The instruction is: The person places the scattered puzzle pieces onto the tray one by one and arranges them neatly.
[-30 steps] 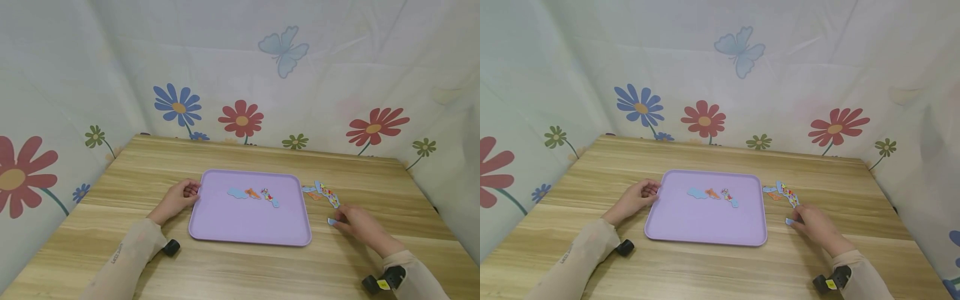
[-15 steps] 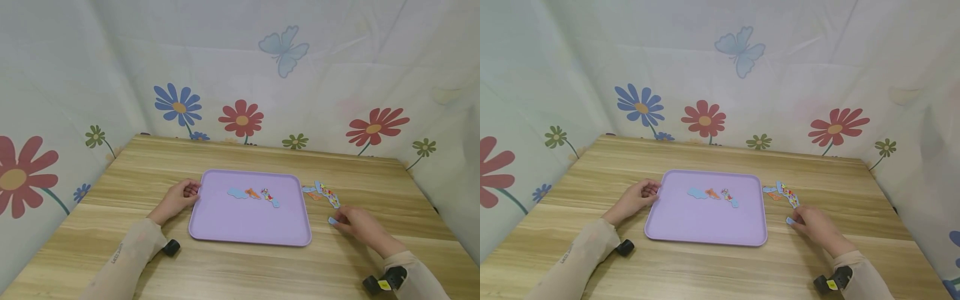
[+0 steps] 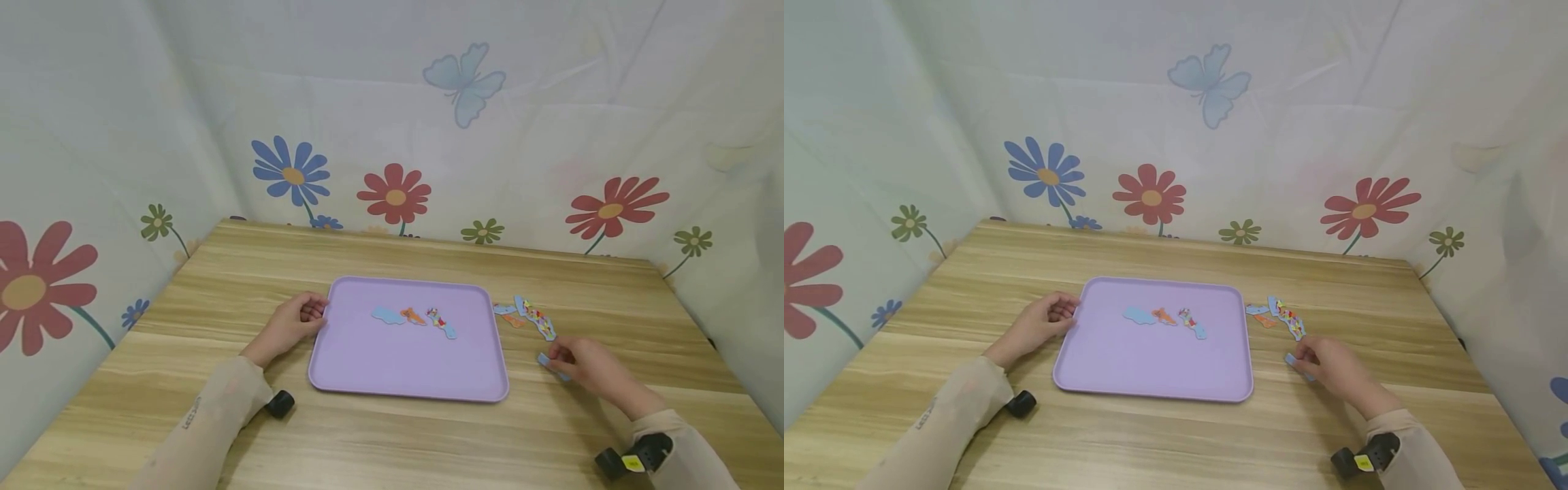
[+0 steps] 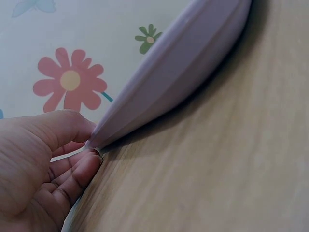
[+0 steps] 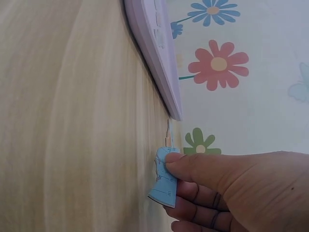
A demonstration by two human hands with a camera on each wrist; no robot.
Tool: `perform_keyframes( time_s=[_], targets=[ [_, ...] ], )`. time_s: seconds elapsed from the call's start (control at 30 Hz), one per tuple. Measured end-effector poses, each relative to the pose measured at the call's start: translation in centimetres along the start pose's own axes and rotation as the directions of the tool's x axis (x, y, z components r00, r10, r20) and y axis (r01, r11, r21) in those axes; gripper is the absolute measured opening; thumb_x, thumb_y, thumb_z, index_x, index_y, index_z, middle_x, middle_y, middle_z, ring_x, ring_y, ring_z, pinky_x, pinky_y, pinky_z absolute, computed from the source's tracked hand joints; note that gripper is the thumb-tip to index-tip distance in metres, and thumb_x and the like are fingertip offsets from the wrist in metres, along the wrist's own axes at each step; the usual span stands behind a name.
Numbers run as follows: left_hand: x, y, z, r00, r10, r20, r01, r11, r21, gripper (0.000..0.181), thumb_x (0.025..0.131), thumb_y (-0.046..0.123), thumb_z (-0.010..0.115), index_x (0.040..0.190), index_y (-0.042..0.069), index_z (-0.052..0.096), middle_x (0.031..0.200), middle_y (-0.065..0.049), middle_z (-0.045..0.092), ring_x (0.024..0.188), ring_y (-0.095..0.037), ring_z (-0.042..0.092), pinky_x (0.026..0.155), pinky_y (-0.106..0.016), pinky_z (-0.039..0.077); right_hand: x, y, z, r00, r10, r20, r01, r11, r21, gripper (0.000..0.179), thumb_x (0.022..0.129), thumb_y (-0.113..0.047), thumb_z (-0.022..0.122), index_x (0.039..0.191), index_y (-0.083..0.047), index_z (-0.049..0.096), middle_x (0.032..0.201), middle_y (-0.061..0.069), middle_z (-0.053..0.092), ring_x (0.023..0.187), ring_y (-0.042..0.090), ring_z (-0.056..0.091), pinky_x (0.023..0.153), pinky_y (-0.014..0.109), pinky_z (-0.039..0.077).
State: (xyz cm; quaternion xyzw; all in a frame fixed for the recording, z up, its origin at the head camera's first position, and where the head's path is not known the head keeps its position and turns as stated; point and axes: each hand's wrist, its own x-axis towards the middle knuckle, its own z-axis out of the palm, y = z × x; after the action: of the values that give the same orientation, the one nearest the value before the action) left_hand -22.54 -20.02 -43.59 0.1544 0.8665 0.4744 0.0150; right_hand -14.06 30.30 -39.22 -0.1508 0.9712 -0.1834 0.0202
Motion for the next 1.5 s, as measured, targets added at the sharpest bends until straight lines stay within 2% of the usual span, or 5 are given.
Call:
perform_keyframes(
  time_s=[0.23,0.53,0.83,1.1,1.5],
  targets=[
    [0.1,0.0,0.0,1.0,0.0,0.002,0.0,1.0,0.003,0.033,0.086,0.001,0.066,0.118,-0.004,0.058,0.103,-0.017,0.063,0.089,-0.018,0.058,0.075,-0.016,0.051,0.2,-0.3,-0.5,1.0,-0.009,-0.012,0.009,1.0,0.018,0.009,0.088,-0.017,0.068,0.082,-0.011,0.063,0.066,-0.008,0.056,0.057,-0.001,0.042,0.051,0.018,0.038],
    [0.1,-0.1,0.0,1.0,0.001,0.005,-0.001,1.0,0.002,0.033,0.086,0.0,0.065,0.118,-0.005,0.058,0.103,-0.018,0.063,0.09,-0.018,0.058,0.075,-0.015,0.051,1.2,-0.9,-1.2,1.0,-0.014,-0.022,0.014,1.0,0.007,0.006,0.086,-0.009,0.068,0.084,-0.008,0.063,0.071,-0.005,0.059,0.063,0.003,0.046,0.054,0.019,0.041],
    [0.1,0.1,-0.1,1.0,0.001,0.003,-0.001,1.0,-0.004,0.033,0.086,0.0,0.065,0.118,-0.005,0.057,0.103,-0.018,0.063,0.089,-0.018,0.058,0.075,-0.016,0.051,2.6,-2.6,-1.7,0.999,-0.022,-0.038,0.023,0.999,0.032,0.009,0.088,-0.016,0.068,0.084,-0.011,0.062,0.07,-0.006,0.058,0.063,0.004,0.045,0.056,0.019,0.038],
    [0.0,-0.2,0.0,1.0,-0.007,0.006,0.007,1.0,-0.009,0.033,0.087,0.001,0.066,0.118,-0.005,0.058,0.103,-0.018,0.063,0.09,-0.019,0.058,0.075,-0.016,0.051,4.2,-3.7,-1.1,0.997,-0.033,-0.065,0.039,0.995,0.094,0.007,0.088,-0.012,0.068,0.084,-0.008,0.063,0.073,-0.003,0.061,0.066,0.007,0.049,0.058,0.02,0.041],
    [0.0,-0.4,0.0,1.0,0.0,0.005,0.0,1.0,-0.016,0.033,0.087,0.003,0.067,0.118,-0.004,0.058,0.103,-0.018,0.063,0.089,-0.017,0.058,0.075,-0.016,0.051,6.4,-5.2,0.4,0.993,-0.004,-0.121,0.028,0.98,0.198,0.007,0.088,-0.01,0.068,0.086,-0.005,0.063,0.077,0.003,0.063,0.07,0.011,0.052,0.058,0.019,0.043]
  ],
)
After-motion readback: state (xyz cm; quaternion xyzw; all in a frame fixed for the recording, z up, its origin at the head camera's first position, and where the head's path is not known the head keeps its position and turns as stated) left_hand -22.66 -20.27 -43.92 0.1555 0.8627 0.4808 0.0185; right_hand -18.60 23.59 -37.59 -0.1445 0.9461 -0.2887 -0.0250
